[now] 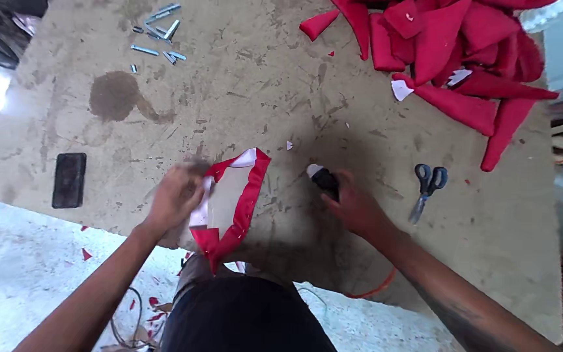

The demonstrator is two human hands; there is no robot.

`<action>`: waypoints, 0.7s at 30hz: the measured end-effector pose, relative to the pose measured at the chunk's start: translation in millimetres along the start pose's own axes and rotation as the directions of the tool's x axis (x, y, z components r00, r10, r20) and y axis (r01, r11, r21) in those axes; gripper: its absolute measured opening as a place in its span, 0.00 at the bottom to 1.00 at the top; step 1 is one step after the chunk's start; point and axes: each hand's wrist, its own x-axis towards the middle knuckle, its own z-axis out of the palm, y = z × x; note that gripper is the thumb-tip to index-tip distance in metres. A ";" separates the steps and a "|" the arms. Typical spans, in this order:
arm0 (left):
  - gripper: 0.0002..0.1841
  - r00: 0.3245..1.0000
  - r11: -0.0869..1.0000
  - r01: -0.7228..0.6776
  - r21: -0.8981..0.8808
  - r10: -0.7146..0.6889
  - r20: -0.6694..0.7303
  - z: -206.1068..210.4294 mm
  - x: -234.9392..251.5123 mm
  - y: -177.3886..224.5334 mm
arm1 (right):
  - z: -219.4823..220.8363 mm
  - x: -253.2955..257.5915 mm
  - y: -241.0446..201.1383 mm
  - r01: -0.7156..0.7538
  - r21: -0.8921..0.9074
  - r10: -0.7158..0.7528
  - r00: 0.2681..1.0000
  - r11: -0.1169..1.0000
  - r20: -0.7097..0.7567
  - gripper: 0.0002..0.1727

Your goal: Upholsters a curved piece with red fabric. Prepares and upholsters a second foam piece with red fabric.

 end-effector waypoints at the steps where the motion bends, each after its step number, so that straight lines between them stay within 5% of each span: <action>1: 0.18 0.991 0.992 -0.075 0.104 0.063 0.117 -12.9 -33.5 -12.9 | 7.9 -5.6 13.1 -0.021 -0.010 0.020 0.998 1.000 -0.056 0.35; 5: 0.24 0.894 0.939 -0.315 0.140 0.244 0.377 -1.8 -92.6 -34.1 | 61.3 -42.7 9.6 0.028 0.074 -0.010 0.973 0.997 -0.232 0.34; 7: 0.13 0.852 0.908 -0.417 0.035 0.377 0.364 13.2 -84.2 -34.1 | 89.7 -75.4 -29.1 0.055 0.182 -0.006 0.967 0.982 -0.255 0.29; 12: 0.12 0.707 0.764 -0.611 -0.205 0.644 0.292 8.3 -36.9 36.0 | 159.7 -133.8 -109.8 0.340 0.577 -0.015 0.870 0.743 -0.493 0.29; 14: 0.13 0.708 0.736 -0.651 -0.186 0.677 0.199 10.1 -16.0 80.6 | 166.3 -131.4 -136.2 0.473 0.611 0.059 0.759 0.635 -0.649 0.36; 17: 0.13 0.741 0.737 -0.646 -0.201 0.668 0.070 27.5 17.3 139.4 | 149.3 -105.2 -159.3 0.546 0.674 0.394 0.550 0.498 -0.736 0.38; 20: 0.14 0.865 0.853 -0.482 -0.199 0.500 0.047 40.8 46.0 180.5 | 118.0 -64.9 -148.0 0.646 0.702 0.592 0.451 0.300 -0.668 0.29; 21: 0.14 0.907 0.899 -0.399 -0.182 0.416 0.067 42.9 55.9 191.5 | 106.7 -50.6 -141.1 0.680 0.704 0.602 0.479 0.207 -0.639 0.31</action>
